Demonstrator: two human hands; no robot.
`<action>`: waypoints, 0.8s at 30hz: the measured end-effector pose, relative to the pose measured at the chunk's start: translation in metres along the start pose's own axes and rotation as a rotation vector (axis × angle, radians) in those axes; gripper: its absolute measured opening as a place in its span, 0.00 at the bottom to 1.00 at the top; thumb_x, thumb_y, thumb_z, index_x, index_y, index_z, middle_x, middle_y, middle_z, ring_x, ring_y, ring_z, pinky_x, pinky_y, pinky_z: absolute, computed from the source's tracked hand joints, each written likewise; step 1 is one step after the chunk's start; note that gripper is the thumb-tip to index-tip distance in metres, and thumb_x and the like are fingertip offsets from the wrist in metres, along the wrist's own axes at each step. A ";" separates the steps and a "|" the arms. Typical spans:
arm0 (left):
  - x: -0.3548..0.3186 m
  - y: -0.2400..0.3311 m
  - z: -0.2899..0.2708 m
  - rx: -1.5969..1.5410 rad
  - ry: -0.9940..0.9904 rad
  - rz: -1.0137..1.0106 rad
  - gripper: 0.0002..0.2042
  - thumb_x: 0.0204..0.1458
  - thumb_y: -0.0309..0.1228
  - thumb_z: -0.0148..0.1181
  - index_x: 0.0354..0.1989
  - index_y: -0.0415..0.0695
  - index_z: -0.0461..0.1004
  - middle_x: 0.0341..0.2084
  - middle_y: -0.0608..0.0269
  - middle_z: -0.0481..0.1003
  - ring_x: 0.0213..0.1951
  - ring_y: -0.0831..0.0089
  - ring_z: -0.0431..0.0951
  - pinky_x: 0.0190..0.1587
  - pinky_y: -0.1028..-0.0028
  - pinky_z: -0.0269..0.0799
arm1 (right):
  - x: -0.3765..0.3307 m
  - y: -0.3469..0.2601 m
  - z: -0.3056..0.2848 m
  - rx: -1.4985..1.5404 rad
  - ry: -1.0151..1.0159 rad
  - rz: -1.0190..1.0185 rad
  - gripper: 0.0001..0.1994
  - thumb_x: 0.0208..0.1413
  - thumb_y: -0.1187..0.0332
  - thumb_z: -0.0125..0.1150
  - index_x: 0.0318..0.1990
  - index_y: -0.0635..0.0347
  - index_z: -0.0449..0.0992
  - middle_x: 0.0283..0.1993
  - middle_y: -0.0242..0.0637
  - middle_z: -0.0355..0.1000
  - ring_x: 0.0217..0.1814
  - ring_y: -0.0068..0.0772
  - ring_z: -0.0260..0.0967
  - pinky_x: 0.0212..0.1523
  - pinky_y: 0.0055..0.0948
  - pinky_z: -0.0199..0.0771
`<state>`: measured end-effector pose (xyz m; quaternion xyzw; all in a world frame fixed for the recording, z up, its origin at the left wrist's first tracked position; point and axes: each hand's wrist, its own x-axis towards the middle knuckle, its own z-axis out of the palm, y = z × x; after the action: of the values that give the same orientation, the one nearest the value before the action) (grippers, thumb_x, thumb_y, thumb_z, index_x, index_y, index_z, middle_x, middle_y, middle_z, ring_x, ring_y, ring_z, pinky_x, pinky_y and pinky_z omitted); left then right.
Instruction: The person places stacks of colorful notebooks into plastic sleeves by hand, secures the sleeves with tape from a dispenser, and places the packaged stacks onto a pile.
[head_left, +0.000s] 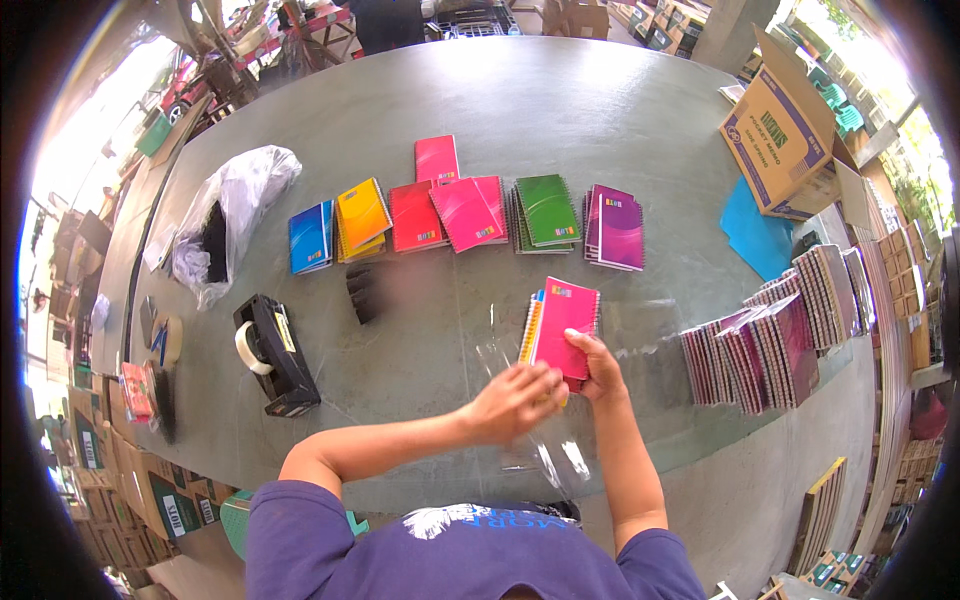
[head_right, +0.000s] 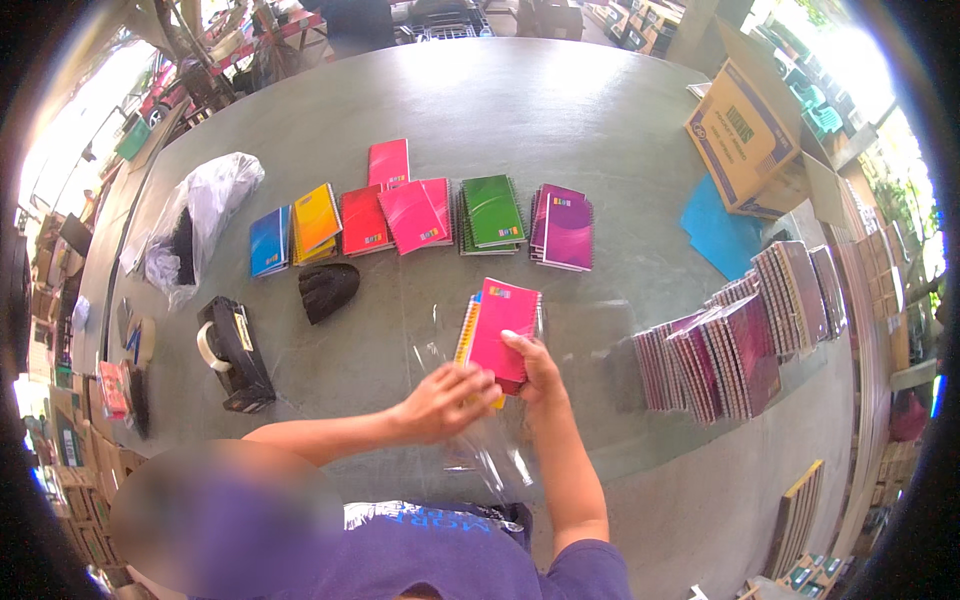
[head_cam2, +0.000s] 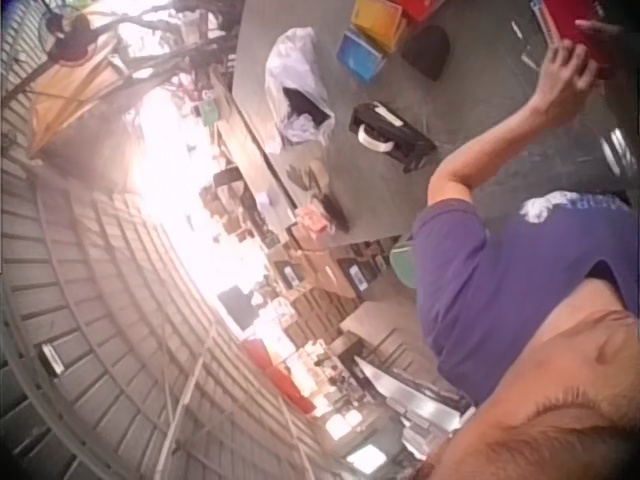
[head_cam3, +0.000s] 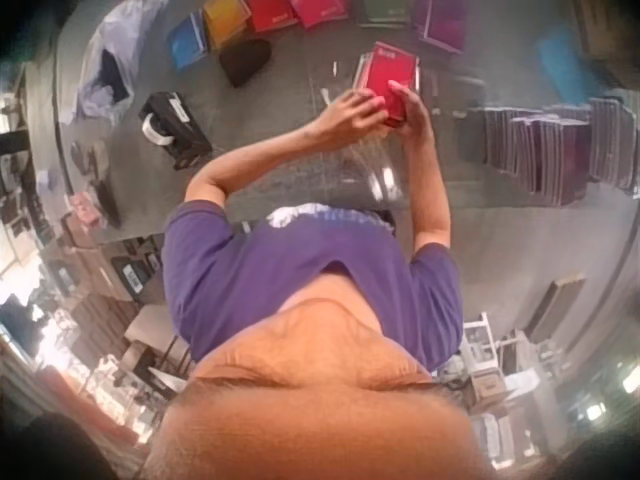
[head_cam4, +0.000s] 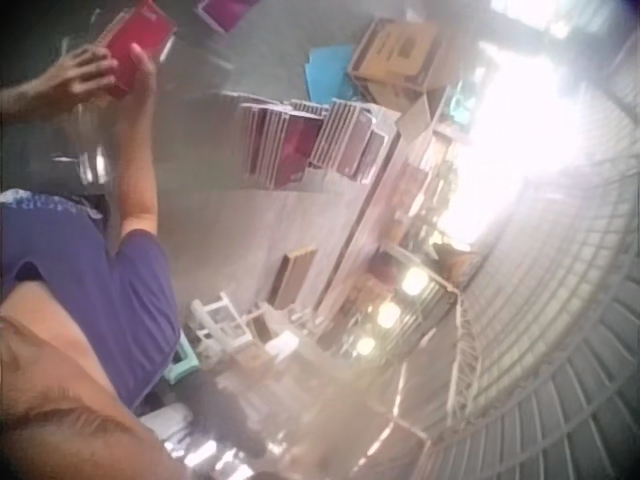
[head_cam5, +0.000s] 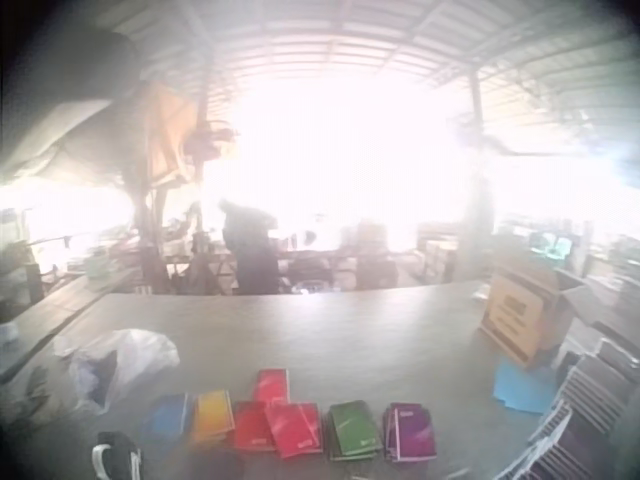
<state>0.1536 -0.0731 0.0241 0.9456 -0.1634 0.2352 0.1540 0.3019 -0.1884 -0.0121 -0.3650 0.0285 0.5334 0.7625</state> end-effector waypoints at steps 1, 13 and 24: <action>-0.014 0.010 -0.003 -0.039 -0.024 0.090 0.20 0.42 0.29 0.55 0.46 0.41 0.69 0.45 0.55 0.69 0.49 0.61 0.69 0.48 0.65 0.66 | -0.001 -0.002 0.002 -0.073 0.041 -0.008 0.24 0.54 0.61 0.56 0.55 0.64 0.62 0.49 0.44 0.70 0.48 0.39 0.71 0.51 0.40 0.72; -0.097 0.008 -0.024 -0.261 0.091 -0.230 0.13 0.34 0.21 0.56 0.33 0.41 0.72 0.39 0.56 0.71 0.39 0.59 0.73 0.37 0.68 0.73 | -0.047 -0.022 -0.019 0.946 -0.515 -0.116 0.22 0.55 0.64 0.52 0.57 0.61 0.62 0.55 0.44 0.64 0.55 0.44 0.66 0.57 0.59 0.58; -0.199 -0.031 -0.088 0.158 -0.218 -0.804 0.08 0.42 0.21 0.55 0.32 0.43 0.73 0.43 0.51 0.70 0.43 0.56 0.72 0.44 0.63 0.69 | -0.019 0.062 0.039 0.193 -0.094 0.017 0.24 0.52 0.62 0.56 0.55 0.61 0.61 0.50 0.43 0.68 0.51 0.43 0.68 0.55 0.48 0.66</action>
<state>-0.0358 0.0344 -0.0072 0.9624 0.2218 0.0667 0.1422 0.2281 -0.1702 -0.0079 -0.2640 0.0470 0.5510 0.7902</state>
